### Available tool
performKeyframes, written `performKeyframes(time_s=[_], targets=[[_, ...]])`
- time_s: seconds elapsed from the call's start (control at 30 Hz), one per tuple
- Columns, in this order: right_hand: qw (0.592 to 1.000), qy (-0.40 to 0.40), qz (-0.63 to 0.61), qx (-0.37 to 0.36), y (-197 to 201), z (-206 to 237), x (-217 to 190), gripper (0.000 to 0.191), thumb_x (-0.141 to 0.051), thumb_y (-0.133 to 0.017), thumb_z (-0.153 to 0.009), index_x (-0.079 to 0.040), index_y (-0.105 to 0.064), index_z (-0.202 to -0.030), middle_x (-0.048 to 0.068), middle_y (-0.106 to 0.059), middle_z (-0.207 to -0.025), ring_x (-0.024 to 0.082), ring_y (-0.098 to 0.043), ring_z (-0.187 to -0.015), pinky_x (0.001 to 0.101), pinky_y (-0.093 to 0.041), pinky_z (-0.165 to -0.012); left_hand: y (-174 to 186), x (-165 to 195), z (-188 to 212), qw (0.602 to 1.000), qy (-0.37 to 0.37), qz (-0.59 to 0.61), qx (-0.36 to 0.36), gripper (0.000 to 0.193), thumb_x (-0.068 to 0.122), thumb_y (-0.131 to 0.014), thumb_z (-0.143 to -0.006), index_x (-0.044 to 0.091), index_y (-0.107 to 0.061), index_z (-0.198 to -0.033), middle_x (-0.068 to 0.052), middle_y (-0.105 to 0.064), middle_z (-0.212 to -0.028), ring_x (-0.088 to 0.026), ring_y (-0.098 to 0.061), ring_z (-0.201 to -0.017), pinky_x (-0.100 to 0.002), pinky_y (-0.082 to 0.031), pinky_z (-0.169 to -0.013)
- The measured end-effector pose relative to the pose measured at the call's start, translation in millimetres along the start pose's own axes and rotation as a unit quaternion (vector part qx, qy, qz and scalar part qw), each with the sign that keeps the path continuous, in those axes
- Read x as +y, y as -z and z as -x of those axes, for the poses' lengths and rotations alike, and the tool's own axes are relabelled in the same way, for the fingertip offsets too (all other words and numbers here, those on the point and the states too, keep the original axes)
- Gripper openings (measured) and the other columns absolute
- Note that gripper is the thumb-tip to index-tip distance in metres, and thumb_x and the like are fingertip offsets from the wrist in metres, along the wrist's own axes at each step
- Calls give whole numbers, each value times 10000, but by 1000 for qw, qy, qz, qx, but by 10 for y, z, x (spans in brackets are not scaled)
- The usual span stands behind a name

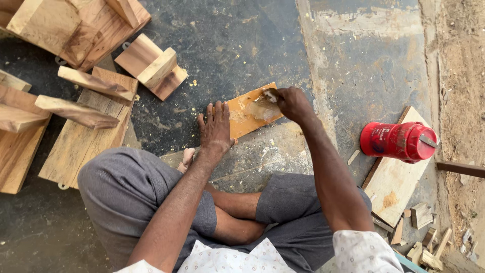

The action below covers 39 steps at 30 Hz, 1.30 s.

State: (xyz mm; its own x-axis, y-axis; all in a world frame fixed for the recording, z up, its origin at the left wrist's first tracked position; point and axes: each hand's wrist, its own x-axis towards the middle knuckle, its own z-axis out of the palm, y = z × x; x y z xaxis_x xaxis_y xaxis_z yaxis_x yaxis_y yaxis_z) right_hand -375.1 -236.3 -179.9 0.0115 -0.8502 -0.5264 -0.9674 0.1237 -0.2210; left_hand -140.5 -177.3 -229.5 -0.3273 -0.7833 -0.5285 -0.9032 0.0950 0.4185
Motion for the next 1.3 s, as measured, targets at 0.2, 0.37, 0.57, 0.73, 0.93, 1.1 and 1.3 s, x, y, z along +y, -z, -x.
performKeyframes(time_s=[0.2,0.37,0.57,0.73,0.93,1.1,1.3], targets=[[992,93,56,-61,-203,93,-27,347,-116,-532,-1006,-177,-734,-1281,117,-690,-844,185,-561,-607,352,-567,-499,29,28,7,1000,0,-10,11,1328,530,-928,-688,67,-96,-1613,-126,-187,-1626,-340,-160,-1524,-579,-199,-1202],[988,144,13,48,-399,245,113,294,-149,-572,-1031,-159,-742,-1269,89,-775,-976,194,-622,-812,363,-595,-702,11,5,6,1000,-5,-3,31,1350,532,-944,-659,75,-89,-1599,-120,-152,-1632,-346,-137,-1513,-582,-183,-1189],[918,220,228,240,-647,479,188,430,-87,-549,-954,-140,-659,-1366,138,-710,-1305,229,-653,-1033,313,-572,-843,-4,33,-8,1000,2,0,25,1361,523,-952,-646,80,-98,-1609,-109,-170,-1624,-332,-144,-1526,-579,-204,-1186],[960,195,191,55,-362,422,247,397,-115,-526,-1027,-166,-616,-1410,65,-754,-1243,197,-620,-864,318,-528,-798,28,45,5,1000,1,-2,23,1368,528,-955,-640,79,-99,-1609,-111,-173,-1627,-331,-145,-1525,-568,-215,-1182],[979,60,193,1,33,-37,205,353,-164,-593,-1003,-241,-706,-1328,47,-752,-936,159,-587,-792,313,-551,-624,9,58,-18,1000,0,-16,20,1350,528,-957,-649,97,-103,-1600,-115,-175,-1609,-327,-140,-1518,-571,-195,-1180],[981,27,189,-18,-149,116,233,349,-116,-547,-1033,-262,-731,-1291,57,-731,-965,169,-605,-801,320,-569,-613,0,60,-29,1000,6,-20,8,1364,538,-953,-647,89,-104,-1614,-114,-185,-1617,-324,-157,-1519,-560,-219,-1172],[992,9,127,3,-160,302,232,356,-109,-578,-999,-260,-744,-1276,82,-720,-950,178,-610,-773,321,-572,-588,61,56,-46,1000,2,-14,22,1379,546,-961,-631,88,-107,-1611,-115,-169,-1626,-331,-150,-1518,-551,-219,-1171]])
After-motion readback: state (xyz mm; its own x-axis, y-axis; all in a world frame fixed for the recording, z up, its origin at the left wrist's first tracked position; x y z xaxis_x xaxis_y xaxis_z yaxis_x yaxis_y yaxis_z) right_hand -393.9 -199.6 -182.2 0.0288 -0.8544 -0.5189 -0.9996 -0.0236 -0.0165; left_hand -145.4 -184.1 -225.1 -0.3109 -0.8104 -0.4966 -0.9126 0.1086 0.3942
